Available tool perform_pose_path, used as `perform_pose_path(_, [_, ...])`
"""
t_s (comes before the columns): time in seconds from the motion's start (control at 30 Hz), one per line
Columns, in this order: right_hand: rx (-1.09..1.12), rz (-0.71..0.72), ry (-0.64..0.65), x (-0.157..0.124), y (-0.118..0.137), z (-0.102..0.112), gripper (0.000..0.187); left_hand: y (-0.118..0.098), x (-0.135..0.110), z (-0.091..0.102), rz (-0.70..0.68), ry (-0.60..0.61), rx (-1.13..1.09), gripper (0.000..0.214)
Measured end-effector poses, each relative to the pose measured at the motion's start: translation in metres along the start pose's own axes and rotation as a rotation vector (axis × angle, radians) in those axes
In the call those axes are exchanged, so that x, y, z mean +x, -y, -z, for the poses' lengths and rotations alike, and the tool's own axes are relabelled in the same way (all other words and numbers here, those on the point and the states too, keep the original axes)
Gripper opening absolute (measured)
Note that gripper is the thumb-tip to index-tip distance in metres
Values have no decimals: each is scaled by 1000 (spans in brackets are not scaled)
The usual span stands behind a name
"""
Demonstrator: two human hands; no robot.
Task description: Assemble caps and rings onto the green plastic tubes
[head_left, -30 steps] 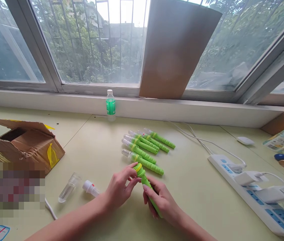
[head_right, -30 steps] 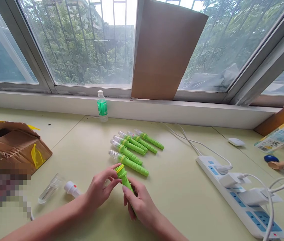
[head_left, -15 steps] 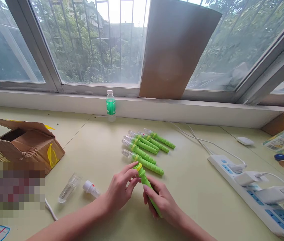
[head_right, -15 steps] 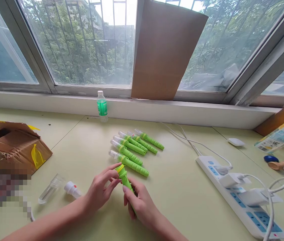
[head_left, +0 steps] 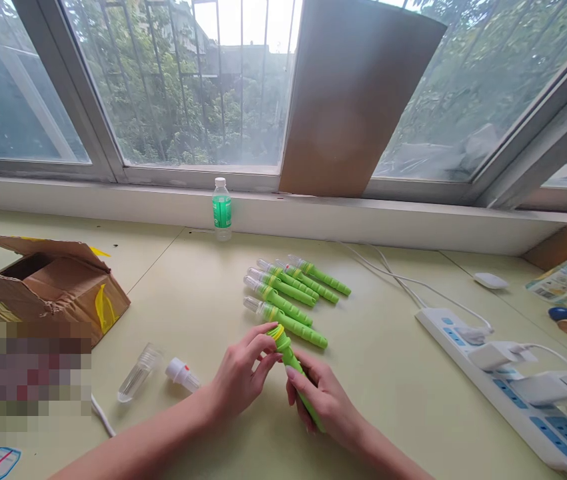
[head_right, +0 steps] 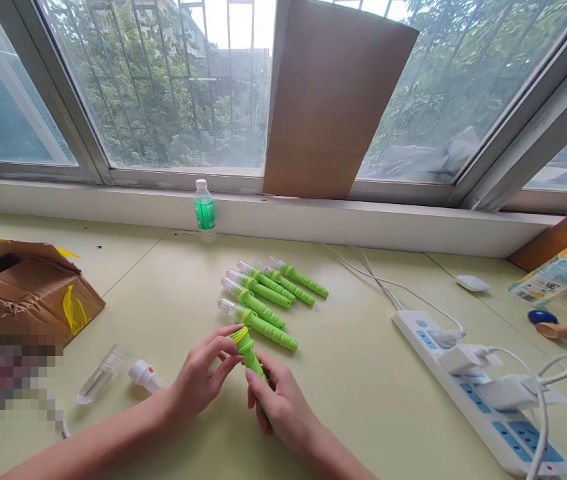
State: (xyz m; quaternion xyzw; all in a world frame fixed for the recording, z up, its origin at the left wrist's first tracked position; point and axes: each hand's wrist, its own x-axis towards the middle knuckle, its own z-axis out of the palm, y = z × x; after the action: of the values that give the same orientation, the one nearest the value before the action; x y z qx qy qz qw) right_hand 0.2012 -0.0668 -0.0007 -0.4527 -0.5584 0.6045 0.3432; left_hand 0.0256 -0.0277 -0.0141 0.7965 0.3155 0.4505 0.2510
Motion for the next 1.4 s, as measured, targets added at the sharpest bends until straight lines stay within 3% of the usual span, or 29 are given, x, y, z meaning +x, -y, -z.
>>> perform_pose_path(0.47, [3,14,-2,1,-2,2,37,2,-2,-1,5,22,54,20])
perform_pose_path(1.4, [4,7,-3,0,1,0,40,-1,0,1,2,22,63,16])
